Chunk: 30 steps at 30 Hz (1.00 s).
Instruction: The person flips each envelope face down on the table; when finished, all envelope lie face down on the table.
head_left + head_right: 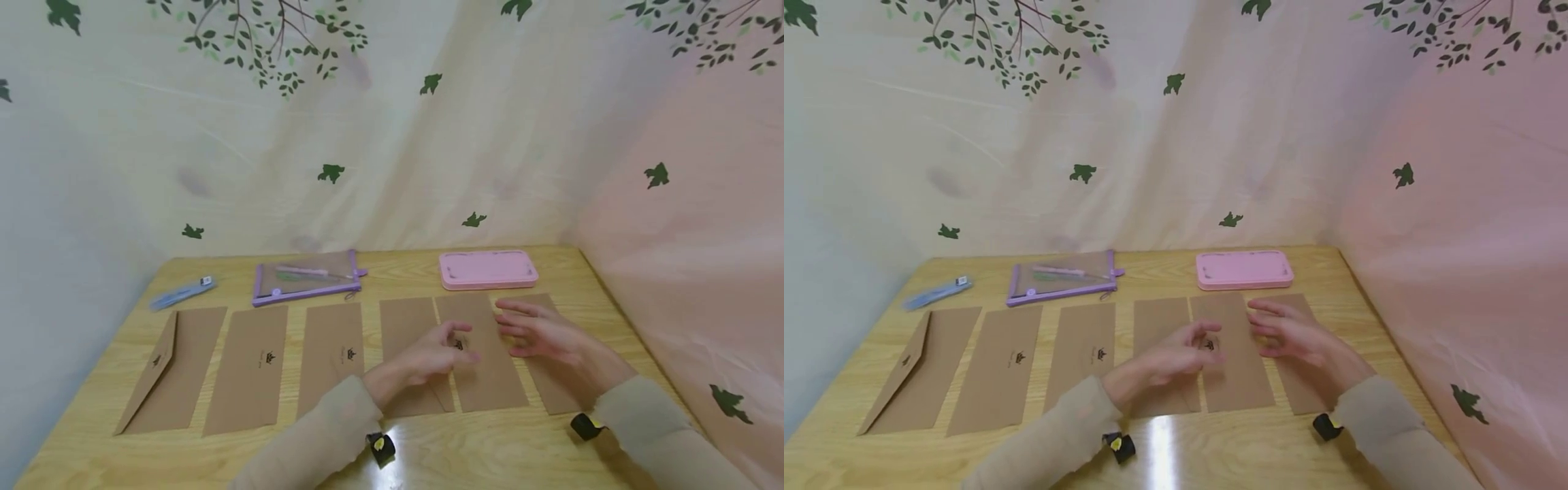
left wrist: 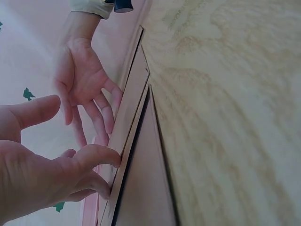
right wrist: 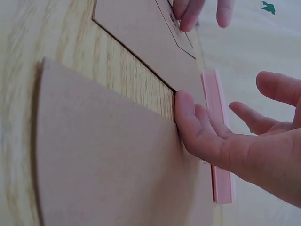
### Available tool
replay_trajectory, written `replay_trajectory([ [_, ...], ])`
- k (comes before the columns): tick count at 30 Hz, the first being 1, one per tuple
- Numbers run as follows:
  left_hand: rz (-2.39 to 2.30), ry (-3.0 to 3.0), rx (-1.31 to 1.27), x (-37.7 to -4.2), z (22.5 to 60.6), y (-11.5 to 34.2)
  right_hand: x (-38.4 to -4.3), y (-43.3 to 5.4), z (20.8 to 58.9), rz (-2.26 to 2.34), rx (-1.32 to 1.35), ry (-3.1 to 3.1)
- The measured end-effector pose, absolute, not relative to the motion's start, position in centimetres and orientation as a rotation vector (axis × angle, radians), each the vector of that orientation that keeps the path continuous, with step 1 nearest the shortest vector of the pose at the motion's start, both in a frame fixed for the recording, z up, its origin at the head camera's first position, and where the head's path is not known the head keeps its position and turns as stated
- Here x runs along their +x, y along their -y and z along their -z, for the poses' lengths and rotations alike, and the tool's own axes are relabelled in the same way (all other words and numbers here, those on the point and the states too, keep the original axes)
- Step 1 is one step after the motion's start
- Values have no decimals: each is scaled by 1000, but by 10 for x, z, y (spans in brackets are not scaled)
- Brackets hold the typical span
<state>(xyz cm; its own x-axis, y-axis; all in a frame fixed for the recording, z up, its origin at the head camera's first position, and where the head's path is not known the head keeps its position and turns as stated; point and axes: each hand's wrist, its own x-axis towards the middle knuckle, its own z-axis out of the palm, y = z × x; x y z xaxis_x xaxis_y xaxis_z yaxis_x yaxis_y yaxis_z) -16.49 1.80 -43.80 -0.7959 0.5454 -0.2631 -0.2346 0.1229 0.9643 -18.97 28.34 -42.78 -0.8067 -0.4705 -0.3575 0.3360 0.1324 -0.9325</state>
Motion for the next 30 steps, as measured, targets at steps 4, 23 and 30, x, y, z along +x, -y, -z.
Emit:
replay_trajectory([
  [4,-1716,-1835,330,-166,438,-17,-190,-285,428,1739,-154,-1806],
  [23,-1695,-1858,390,-161,441,-18,-190,-292,427,1754,-111,-1784],
  [30,-1672,-1878,410,-162,438,-17,-192,-295,427,1762,-132,-1785],
])
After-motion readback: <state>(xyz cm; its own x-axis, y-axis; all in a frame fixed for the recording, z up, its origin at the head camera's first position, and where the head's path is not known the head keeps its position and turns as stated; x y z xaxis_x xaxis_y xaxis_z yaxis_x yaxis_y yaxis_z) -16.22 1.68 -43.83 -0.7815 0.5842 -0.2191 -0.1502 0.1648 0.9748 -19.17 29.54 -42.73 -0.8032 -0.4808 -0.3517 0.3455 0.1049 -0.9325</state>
